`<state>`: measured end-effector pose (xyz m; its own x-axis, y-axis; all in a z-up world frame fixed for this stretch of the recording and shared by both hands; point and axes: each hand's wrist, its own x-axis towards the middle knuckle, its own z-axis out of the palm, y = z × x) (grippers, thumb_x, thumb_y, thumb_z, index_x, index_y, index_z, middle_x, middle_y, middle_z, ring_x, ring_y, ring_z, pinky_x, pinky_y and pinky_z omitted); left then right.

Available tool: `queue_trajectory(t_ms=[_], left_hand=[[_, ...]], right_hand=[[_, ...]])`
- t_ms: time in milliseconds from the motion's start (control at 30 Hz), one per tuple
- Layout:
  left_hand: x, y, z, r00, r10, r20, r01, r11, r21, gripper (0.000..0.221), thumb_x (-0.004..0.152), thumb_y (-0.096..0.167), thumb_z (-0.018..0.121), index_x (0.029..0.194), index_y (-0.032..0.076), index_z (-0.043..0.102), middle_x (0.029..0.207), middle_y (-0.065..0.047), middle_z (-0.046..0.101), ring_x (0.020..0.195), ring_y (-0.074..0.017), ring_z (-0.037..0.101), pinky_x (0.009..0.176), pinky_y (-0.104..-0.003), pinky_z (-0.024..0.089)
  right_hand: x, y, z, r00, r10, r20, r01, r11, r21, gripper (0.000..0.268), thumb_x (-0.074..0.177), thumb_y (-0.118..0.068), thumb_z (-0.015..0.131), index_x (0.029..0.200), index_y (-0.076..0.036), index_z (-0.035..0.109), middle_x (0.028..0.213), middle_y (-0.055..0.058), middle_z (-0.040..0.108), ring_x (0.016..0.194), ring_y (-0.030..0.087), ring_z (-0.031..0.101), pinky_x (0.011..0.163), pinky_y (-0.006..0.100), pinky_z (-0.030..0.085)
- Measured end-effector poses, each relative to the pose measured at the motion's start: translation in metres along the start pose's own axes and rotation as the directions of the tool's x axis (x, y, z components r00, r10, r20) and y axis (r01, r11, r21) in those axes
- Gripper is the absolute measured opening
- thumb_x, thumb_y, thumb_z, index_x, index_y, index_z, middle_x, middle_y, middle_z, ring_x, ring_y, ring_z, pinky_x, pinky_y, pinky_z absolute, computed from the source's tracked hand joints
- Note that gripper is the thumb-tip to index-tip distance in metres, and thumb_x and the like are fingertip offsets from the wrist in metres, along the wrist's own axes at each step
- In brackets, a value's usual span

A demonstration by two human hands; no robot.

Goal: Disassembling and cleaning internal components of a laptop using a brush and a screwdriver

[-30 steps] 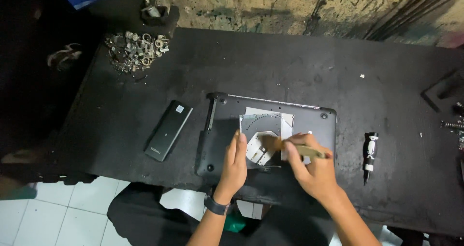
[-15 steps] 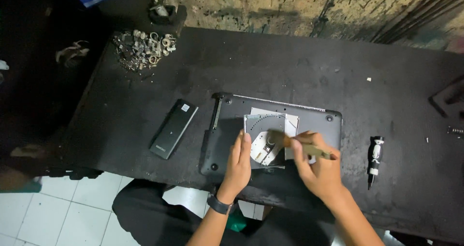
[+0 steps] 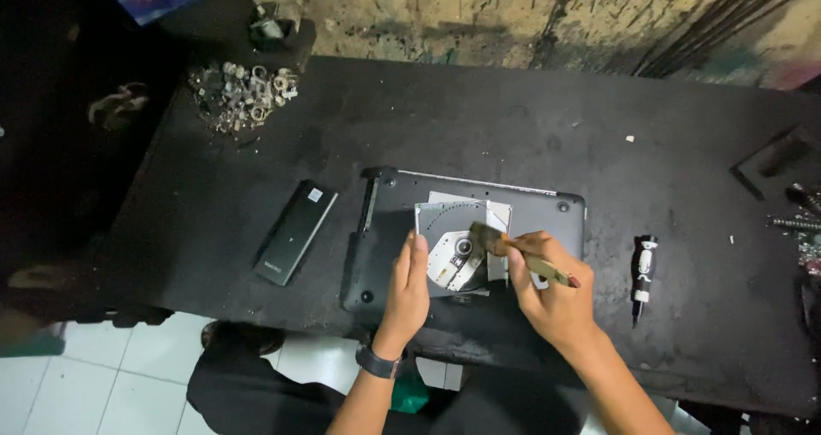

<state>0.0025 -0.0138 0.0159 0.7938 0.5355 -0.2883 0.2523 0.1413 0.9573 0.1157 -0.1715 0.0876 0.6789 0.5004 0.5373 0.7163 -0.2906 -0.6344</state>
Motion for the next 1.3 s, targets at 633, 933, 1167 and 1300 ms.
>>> queue_trajectory(t_ms=[633, 933, 1167, 1300], left_hand=[[-0.005, 0.033, 0.006, 0.989, -0.144, -0.038, 0.147, 0.987, 0.071, 0.075, 0.11, 0.051, 0.03, 0.162, -0.002, 0.021, 0.168, -0.03, 0.013, 0.155, -0.046, 0.012, 0.126, -0.056, 0.01], [-0.006, 0.034, 0.006, 0.994, -0.104, -0.02, 0.104, 0.994, 0.045, 0.072, 0.111, 0.047, 0.03, 0.161, -0.005, 0.024, 0.167, -0.033, 0.016, 0.154, -0.0462, 0.014, 0.126, -0.057, 0.014], [-0.002, 0.026, 0.007, 0.996, -0.088, -0.017, 0.089, 0.994, 0.058, 0.075, 0.111, 0.05, 0.028, 0.16, -0.006, 0.025, 0.166, -0.033, 0.019, 0.154, -0.0454, 0.016, 0.125, -0.057, 0.015], [-0.003, 0.019, 0.004, 0.997, -0.069, -0.029, 0.07, 0.997, 0.023, 0.071, 0.112, 0.046, 0.032, 0.16, -0.005, 0.025, 0.167, -0.03, 0.018, 0.154, -0.0439, 0.017, 0.126, -0.054, 0.014]], right_hand=[[-0.011, 0.013, 0.009, 0.989, 0.091, 0.119, -0.108, 0.984, 0.143, 0.011, 0.093, -0.013, 0.068, 0.089, -0.005, 0.072, 0.064, 0.015, 0.074, 0.049, 0.036, 0.068, 0.046, 0.04, 0.053], [-0.014, 0.018, 0.014, 0.989, 0.052, 0.14, -0.078, 0.979, 0.189, 0.017, 0.094, -0.013, 0.067, 0.078, -0.009, 0.07, 0.054, 0.008, 0.067, 0.041, 0.027, 0.062, 0.044, 0.034, 0.053], [-0.006, 0.009, 0.01, 0.992, 0.056, 0.109, -0.072, 0.986, 0.152, 0.013, 0.094, -0.011, 0.066, 0.083, -0.005, 0.069, 0.055, 0.012, 0.068, 0.042, 0.032, 0.064, 0.044, 0.038, 0.052], [-0.006, 0.021, 0.015, 1.0, 0.025, 0.004, -0.025, 0.998, 0.06, 0.012, 0.098, -0.012, 0.063, 0.09, -0.007, 0.07, 0.063, 0.011, 0.07, 0.048, 0.034, 0.065, 0.047, 0.037, 0.052]])
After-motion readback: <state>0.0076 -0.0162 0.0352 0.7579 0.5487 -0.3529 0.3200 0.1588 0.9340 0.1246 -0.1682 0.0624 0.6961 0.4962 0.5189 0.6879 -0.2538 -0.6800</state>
